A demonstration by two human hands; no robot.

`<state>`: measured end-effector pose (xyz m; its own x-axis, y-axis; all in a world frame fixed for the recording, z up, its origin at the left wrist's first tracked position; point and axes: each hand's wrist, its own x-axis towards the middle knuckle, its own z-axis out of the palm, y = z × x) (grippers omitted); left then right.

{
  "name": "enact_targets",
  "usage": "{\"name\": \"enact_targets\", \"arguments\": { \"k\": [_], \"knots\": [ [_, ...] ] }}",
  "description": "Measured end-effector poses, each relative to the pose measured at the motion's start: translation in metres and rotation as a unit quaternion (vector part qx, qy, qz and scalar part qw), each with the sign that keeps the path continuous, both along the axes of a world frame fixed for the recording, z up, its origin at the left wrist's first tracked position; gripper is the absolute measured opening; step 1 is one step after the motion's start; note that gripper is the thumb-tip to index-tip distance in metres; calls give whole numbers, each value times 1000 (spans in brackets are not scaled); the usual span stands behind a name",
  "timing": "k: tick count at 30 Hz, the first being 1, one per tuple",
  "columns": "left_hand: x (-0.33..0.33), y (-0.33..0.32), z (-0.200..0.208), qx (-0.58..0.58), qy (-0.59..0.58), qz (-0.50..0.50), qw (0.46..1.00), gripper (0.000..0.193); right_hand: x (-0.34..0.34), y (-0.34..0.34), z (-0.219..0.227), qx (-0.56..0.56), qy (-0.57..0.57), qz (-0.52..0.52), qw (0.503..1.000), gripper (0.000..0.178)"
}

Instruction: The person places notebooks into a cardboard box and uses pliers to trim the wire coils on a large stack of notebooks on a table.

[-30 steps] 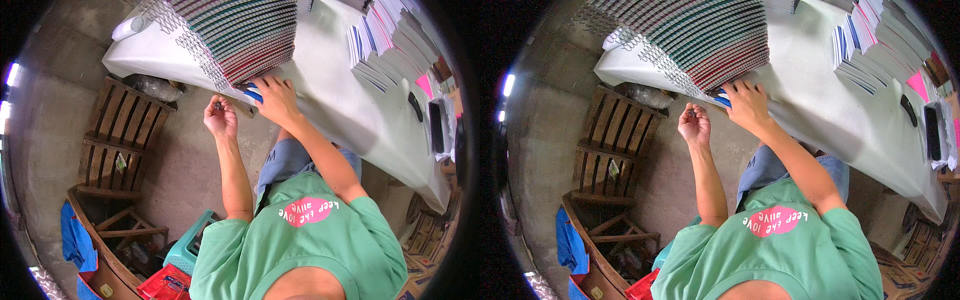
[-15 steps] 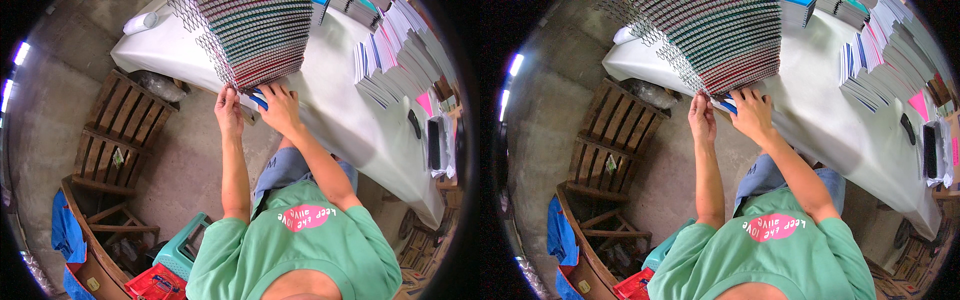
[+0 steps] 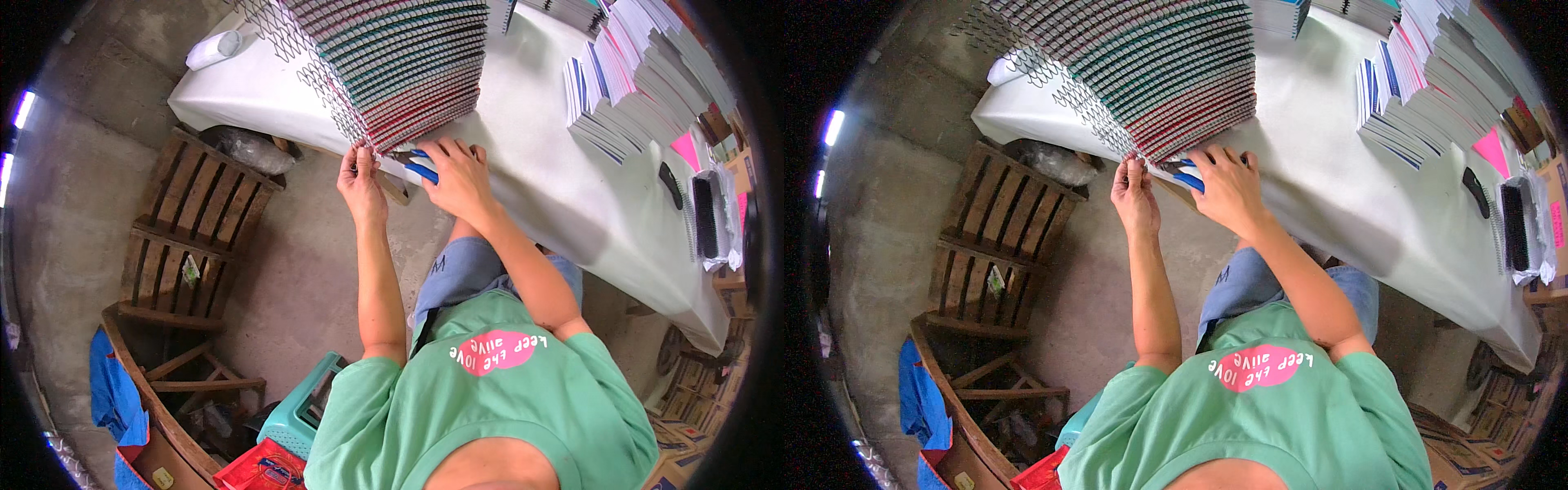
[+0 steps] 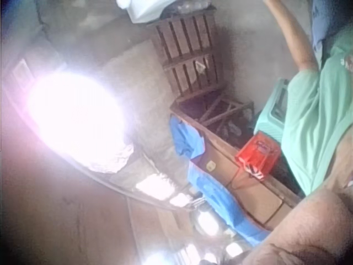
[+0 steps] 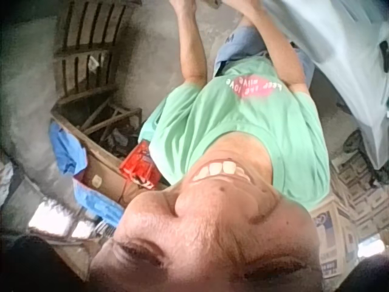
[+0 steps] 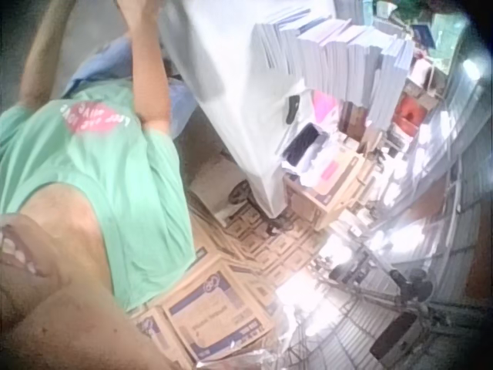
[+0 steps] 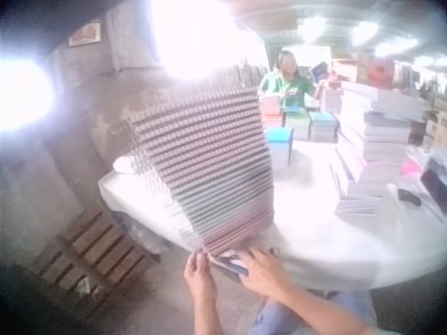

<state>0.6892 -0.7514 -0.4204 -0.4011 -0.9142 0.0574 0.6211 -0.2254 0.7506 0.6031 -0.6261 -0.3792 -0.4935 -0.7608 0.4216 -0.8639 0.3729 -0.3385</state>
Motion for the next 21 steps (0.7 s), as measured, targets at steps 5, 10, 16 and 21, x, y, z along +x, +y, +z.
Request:
{"name": "enact_targets", "arguments": {
  "k": [5,10,16,21],
  "knots": [
    [-2,6,-1,12,20,8,1000,21,4,-13,6,-37,50,-13,998,48],
    [-4,6,0,9,23,12,1000,19,6,-24,4,1,22,-6,1000,42],
    [-4,3,-11,-21,42,46,998,20,-8,-28,-11,49,-96,35,994,42],
    [16,-17,-12,230,263,-98,932,22,-2,-17,2,-14,-15,24,1000,43]
  ]
}}
